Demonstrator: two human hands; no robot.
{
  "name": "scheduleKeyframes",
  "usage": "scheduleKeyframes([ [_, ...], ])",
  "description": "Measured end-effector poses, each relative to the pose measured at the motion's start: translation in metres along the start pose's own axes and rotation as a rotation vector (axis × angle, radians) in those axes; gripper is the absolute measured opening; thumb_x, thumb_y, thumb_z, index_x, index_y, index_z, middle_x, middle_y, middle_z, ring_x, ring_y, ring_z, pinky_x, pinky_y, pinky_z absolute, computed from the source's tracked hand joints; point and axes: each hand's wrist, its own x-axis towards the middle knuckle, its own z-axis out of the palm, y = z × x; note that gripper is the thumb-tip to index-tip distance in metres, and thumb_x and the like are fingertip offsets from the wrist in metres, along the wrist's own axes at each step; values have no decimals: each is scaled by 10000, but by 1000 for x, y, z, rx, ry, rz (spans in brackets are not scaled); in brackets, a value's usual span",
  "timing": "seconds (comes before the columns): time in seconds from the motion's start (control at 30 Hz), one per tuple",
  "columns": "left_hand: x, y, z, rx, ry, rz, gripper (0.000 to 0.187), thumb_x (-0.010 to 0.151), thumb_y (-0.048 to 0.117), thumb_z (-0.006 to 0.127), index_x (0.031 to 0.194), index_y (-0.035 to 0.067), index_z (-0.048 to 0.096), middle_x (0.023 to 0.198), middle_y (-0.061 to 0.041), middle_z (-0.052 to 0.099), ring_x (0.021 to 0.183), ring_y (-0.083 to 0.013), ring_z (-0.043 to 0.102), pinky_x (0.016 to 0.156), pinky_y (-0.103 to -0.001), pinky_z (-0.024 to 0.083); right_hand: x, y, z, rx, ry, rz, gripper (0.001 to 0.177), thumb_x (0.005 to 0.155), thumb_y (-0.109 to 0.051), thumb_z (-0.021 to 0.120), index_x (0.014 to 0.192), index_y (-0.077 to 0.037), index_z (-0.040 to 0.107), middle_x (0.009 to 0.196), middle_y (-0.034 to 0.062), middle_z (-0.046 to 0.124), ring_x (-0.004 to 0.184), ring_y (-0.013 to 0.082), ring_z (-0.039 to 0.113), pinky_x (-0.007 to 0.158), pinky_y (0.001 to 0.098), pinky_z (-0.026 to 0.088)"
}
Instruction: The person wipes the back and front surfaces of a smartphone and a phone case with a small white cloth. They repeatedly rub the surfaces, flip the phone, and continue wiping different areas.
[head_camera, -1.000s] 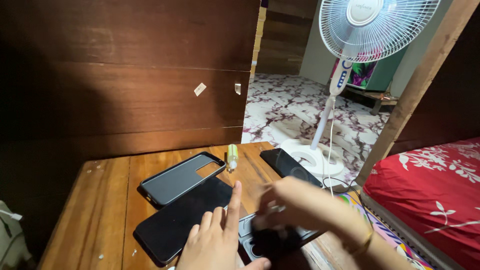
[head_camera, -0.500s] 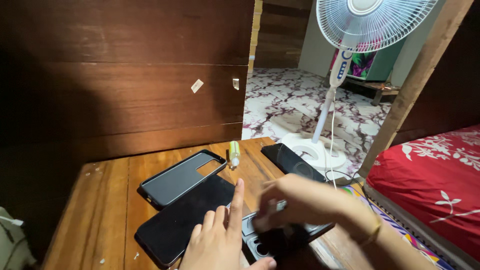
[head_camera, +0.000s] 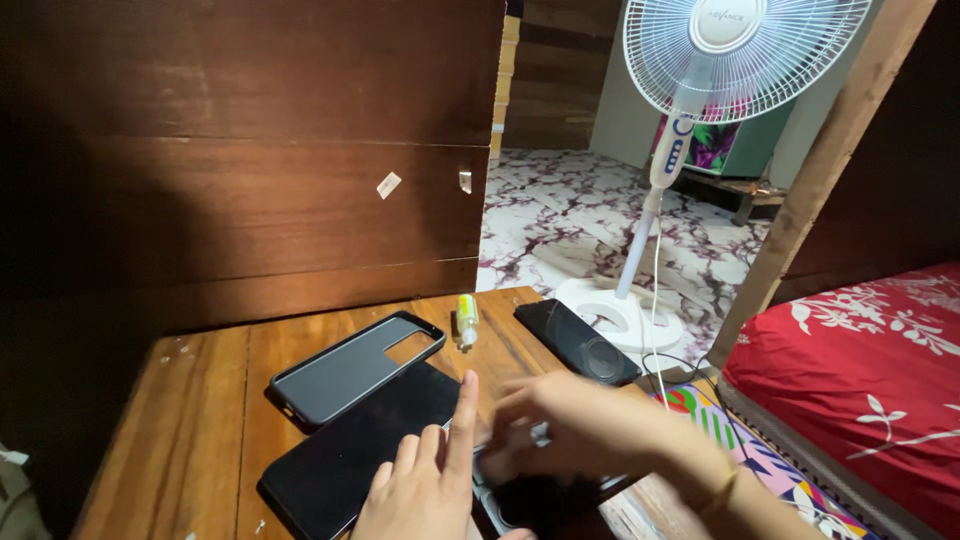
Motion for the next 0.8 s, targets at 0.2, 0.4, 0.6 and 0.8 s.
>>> scheduleKeyframes([
  [0.2, -1, -2, -2, -69, 4, 34, 1541, 589, 861, 811, 1619, 86, -34, 1032, -138, 534, 908, -304, 594, 687, -387, 545, -14, 7, -41, -124, -99, 309, 241, 789, -187, 775, 1010, -92, 768, 917, 71, 801, 826, 164, 759, 755, 327, 593],
  [0.4, -1, 1, -7, -66, -27, -27, 1560, 550, 794, 829, 1631, 122, -73, 1078, -124, 529, 965, -312, 589, 764, -414, 535, 11, -9, 14, -92, 133, -74, 271, 841, -213, 742, 1074, -73, 740, 1016, 119, 727, 848, 283, 723, 724, 360, 578],
  [0.6, -2, -1, -10, -118, -107, -7, 1515, 648, 812, 817, 1628, 112, -102, 1094, -138, 508, 983, -310, 577, 809, -420, 524, -18, 36, -37, -189, 21, 390, 227, 801, -275, 768, 939, -95, 775, 797, 115, 786, 774, 277, 780, 718, 366, 594],
  [0.8, -2, 3, -8, -24, -80, -43, 1530, 620, 883, 788, 1645, 152, -80, 1111, -101, 513, 950, -266, 578, 793, -390, 546, -4, 7, -4, -153, 90, 105, 252, 673, -162, 739, 911, -80, 747, 791, 83, 776, 740, 262, 761, 683, 353, 585],
])
